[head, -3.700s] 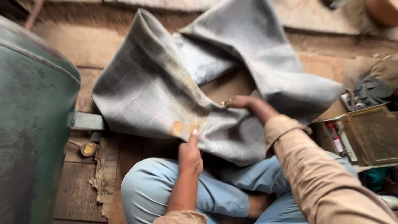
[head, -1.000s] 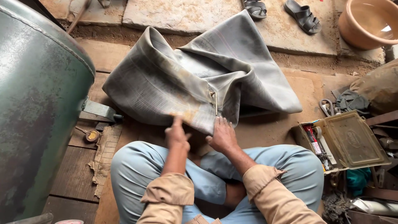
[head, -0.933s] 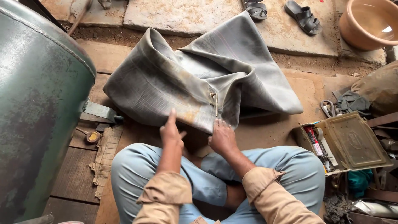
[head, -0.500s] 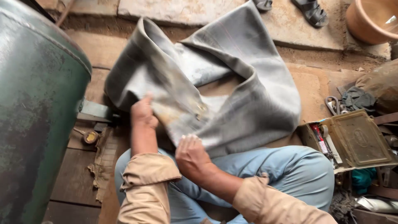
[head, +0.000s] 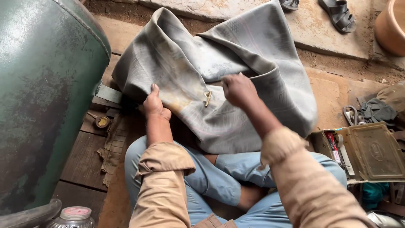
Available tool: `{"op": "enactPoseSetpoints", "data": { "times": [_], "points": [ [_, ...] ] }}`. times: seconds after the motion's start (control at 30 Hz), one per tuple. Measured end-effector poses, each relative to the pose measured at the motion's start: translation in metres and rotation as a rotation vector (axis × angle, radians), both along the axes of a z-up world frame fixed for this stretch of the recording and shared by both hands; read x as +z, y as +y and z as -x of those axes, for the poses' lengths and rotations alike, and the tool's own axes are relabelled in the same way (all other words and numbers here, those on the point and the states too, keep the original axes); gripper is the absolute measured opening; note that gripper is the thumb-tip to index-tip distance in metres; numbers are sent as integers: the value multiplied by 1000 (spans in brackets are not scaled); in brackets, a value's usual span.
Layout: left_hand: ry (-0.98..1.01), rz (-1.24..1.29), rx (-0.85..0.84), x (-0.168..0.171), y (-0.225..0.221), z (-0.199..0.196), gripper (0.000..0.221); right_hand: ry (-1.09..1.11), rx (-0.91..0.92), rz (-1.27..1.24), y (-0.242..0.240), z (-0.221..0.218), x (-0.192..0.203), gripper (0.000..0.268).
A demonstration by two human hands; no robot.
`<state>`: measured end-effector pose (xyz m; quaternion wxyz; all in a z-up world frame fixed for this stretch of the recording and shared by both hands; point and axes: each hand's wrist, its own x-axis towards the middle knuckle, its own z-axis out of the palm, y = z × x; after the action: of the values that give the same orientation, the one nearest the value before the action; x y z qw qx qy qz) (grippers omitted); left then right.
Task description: The recorder is repairing a motorcycle inner tube by scraping and filing the rubber surface around a valve.
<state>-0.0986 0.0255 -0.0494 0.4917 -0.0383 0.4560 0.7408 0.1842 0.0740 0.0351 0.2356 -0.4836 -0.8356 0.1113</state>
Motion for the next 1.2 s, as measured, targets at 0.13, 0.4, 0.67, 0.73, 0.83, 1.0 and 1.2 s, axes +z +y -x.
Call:
{"op": "enactPoseSetpoints", "data": {
  "times": [0.13,0.4,0.67,0.73,0.83,1.0,1.2],
  "points": [
    [14,-274,-7,1,1,1,53,-413,17,65,46,-9,-12,28],
    [59,-251,22,30,34,6,57,-274,-248,146,-46,-83,-79,40],
    [210,162,70,-18,41,21,67,87,-279,366,-85,-44,-91,38],
    [272,334,-2,4,34,12,76,158,-175,-68,-104,-36,-55,41],
    [478,508,-48,-5,31,0,90,56,-135,85,-131,-26,-36,39],
    [1110,909,-408,78,-16,-46,87,43,19,446,-146,-3,-45,77],
    [1131,893,-662,72,-20,-55,67,-56,-81,582,-134,33,-67,84]
  ]
}}
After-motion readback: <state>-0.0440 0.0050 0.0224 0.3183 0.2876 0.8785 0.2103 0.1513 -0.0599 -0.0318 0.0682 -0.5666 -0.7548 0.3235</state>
